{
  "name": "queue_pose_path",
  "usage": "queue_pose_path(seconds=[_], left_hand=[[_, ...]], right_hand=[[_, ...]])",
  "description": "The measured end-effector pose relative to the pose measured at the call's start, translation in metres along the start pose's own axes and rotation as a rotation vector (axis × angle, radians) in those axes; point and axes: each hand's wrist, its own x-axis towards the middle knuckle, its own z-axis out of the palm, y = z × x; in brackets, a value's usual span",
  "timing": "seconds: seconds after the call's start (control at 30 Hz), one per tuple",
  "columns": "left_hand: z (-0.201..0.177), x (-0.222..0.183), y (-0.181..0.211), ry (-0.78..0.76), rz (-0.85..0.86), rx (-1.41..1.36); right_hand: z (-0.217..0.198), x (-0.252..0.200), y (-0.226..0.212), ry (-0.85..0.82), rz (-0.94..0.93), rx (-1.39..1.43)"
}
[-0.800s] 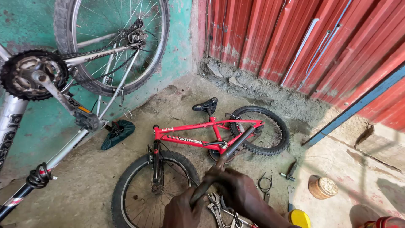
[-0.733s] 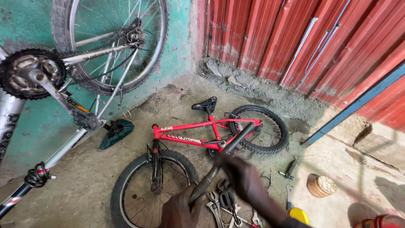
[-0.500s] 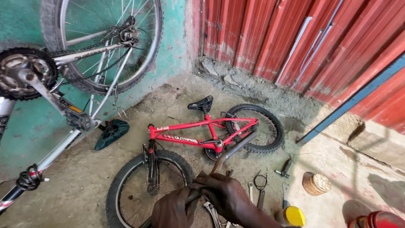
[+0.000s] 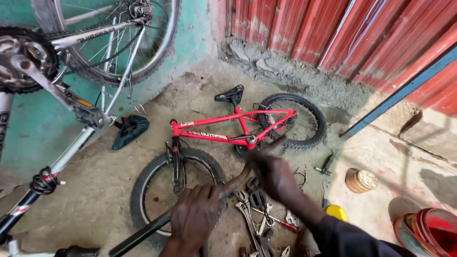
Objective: Cleaning a bicycle component by sanding and wiping it with a cloth
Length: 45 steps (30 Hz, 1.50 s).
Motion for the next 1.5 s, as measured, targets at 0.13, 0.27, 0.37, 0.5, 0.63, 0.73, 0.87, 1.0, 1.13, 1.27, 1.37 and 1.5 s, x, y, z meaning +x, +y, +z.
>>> queue_pose_path(seconds=[0.13,0.27,0.37,0.5,0.63,0.73,0.87,1.0,1.13,1.27,1.37,1.5], left_hand=[[0.011,0.000,-0.001,-0.043,0.123,0.006],[0.012,-0.010,0.012,-0.171,0.157,0.034],[0.023,0.002,0.003,-0.203,0.050,-0.012],[0.035,-0.004,-0.013,-0.344,-0.394,-0.336],[0.025,0.000,-0.021,-0.245,-0.712,-0.641],[0.039,-0.004,-0.008,-0.114,-0.868,-1.011],[0.034,-0.014,0.019,-0.297,-0.935,-1.386],[0.047,-0.035,0.035,-0.426,-0.902,-1.516],[0.145,-0.122,0.077,-0.645,-0.835,-1.235],[0.188,-0.184,0.105,-0.858,-0.858,-1.027],[0.232,-0.228,0.103,-0.941,-0.962,-0.997],[0.236,-0.227,0.095,-0.341,-0.763,-0.185]], right_hand=[[0.002,-0.003,-0.006,-0.351,-0.082,0.117],[0.005,-0.017,0.020,-0.369,0.004,-0.135],[0.002,-0.023,-0.033,-0.279,-0.072,0.093],[0.006,-0.027,0.026,-0.154,0.124,0.283],[0.001,-0.018,0.025,0.111,0.255,0.664],[-0.002,-0.017,0.016,0.157,0.272,0.777],[-0.001,-0.023,0.009,0.136,0.350,0.822],[-0.001,-0.026,0.002,0.139,0.340,0.832],[-0.016,-0.022,-0.004,0.138,0.283,0.809],[-0.033,-0.022,-0.010,0.161,0.204,0.792],[-0.050,-0.021,-0.014,0.121,0.274,0.791],[-0.070,-0.024,-0.024,0.060,0.278,0.723]])
